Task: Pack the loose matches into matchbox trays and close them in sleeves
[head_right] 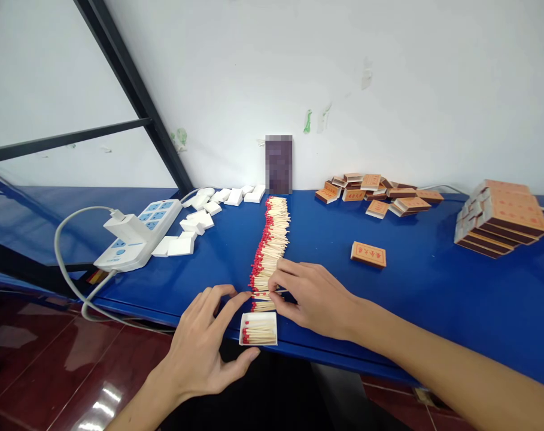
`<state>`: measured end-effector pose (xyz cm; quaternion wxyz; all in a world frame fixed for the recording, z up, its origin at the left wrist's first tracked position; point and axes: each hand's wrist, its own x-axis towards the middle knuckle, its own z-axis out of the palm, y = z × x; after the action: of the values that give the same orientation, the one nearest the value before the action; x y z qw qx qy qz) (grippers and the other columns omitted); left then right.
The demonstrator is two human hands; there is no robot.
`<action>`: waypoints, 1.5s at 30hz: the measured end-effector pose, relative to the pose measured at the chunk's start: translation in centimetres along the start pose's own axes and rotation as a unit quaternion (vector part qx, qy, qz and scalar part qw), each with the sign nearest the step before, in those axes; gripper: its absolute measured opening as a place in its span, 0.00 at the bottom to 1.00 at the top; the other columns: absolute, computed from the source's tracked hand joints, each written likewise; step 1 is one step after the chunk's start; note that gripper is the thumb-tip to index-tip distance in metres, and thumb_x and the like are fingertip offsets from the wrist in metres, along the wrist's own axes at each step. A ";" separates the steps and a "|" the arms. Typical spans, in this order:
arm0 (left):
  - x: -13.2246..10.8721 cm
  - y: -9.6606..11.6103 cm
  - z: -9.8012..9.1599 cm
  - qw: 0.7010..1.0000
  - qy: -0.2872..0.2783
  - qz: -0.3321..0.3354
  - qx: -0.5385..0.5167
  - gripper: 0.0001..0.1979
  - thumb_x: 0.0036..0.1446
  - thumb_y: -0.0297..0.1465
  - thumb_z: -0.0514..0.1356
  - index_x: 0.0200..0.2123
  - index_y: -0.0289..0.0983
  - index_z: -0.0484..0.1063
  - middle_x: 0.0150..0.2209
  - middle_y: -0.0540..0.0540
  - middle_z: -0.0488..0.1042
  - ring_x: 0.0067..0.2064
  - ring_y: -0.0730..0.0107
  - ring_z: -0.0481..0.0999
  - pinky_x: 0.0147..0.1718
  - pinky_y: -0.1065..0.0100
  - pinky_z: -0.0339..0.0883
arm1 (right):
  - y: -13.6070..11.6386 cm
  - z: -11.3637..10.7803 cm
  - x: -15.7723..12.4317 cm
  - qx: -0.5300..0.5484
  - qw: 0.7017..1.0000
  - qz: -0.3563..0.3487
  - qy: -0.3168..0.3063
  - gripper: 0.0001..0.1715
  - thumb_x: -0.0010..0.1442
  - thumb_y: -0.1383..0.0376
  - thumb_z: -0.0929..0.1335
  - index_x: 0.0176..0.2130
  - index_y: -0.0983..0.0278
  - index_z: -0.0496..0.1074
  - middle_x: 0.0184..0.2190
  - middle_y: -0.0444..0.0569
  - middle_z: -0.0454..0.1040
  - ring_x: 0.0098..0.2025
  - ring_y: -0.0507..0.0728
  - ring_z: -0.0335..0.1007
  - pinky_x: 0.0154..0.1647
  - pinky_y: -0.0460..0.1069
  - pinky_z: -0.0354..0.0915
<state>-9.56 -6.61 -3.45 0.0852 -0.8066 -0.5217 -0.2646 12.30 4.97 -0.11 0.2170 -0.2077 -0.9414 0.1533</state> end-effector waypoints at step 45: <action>-0.1 0.0 0.0 0.997 0.029 0.041 -0.056 0.17 0.58 0.45 0.60 0.41 0.38 0.72 0.37 0.43 0.72 0.35 0.60 0.71 0.34 0.60 0.62 | 0.1 -0.1 -0.9 -0.001 0.994 -0.098 -0.050 0.14 0.70 0.67 0.63 0.46 0.62 0.78 0.34 0.47 0.71 0.33 0.53 0.64 0.37 0.49 0.60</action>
<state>-9.62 -6.66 -3.49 0.0655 -0.8225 -0.4702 -0.3132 13.17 4.67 -0.35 0.1836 -0.1066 -0.9671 0.1400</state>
